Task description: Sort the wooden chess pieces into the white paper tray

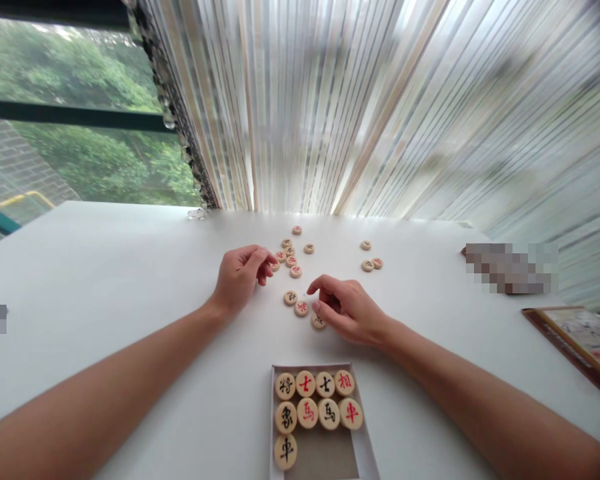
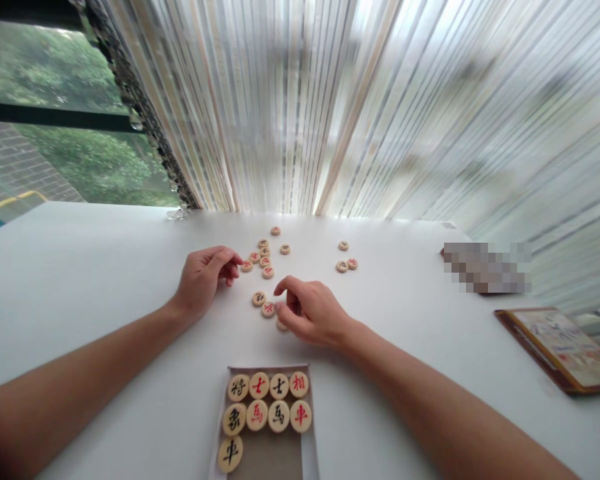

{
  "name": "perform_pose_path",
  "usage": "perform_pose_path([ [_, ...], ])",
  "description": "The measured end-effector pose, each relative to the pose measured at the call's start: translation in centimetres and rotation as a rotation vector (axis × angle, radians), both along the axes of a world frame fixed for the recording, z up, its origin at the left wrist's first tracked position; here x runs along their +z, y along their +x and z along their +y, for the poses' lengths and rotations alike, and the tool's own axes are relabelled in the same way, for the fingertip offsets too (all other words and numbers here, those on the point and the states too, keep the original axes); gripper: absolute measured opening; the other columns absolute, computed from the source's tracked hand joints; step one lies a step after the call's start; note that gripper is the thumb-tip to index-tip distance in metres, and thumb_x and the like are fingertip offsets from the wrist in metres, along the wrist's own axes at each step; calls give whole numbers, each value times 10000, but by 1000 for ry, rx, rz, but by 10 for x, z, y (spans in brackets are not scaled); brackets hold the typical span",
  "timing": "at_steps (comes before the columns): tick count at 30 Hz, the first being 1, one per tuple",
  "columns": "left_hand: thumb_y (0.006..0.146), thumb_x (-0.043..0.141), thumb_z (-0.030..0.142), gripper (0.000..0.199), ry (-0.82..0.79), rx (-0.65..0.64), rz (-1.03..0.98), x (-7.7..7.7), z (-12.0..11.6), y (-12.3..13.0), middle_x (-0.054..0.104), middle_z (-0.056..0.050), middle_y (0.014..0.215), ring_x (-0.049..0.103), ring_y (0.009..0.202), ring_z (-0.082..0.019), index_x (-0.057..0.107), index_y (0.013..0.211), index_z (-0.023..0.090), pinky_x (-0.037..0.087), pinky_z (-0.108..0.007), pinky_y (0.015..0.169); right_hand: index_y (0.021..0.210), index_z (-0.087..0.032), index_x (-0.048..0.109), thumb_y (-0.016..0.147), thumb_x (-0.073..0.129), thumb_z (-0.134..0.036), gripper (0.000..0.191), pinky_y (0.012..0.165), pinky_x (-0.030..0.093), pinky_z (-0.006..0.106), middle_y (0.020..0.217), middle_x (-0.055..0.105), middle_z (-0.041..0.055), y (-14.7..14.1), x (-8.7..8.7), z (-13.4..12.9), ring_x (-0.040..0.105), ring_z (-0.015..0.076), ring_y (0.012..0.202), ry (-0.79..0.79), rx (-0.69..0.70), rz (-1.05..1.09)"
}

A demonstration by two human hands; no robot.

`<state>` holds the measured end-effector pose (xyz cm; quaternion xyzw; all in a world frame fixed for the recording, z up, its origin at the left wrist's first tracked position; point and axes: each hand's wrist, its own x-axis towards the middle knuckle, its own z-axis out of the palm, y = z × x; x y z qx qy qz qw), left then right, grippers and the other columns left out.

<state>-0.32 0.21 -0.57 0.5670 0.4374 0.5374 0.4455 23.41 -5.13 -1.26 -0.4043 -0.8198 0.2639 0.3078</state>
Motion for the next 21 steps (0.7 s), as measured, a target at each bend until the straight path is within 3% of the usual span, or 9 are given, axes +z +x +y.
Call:
perform_pose_path([
  [21,874,648,334,268,-8,16,11,0,0,-1,664,-38,599,562,503,-121,760,714,151,442,-228,484,1027,-185,653,934,602,-295,152,572,358,254,635,602,-47,-2,0,-1,475,119,518,-6,-6,-31],
])
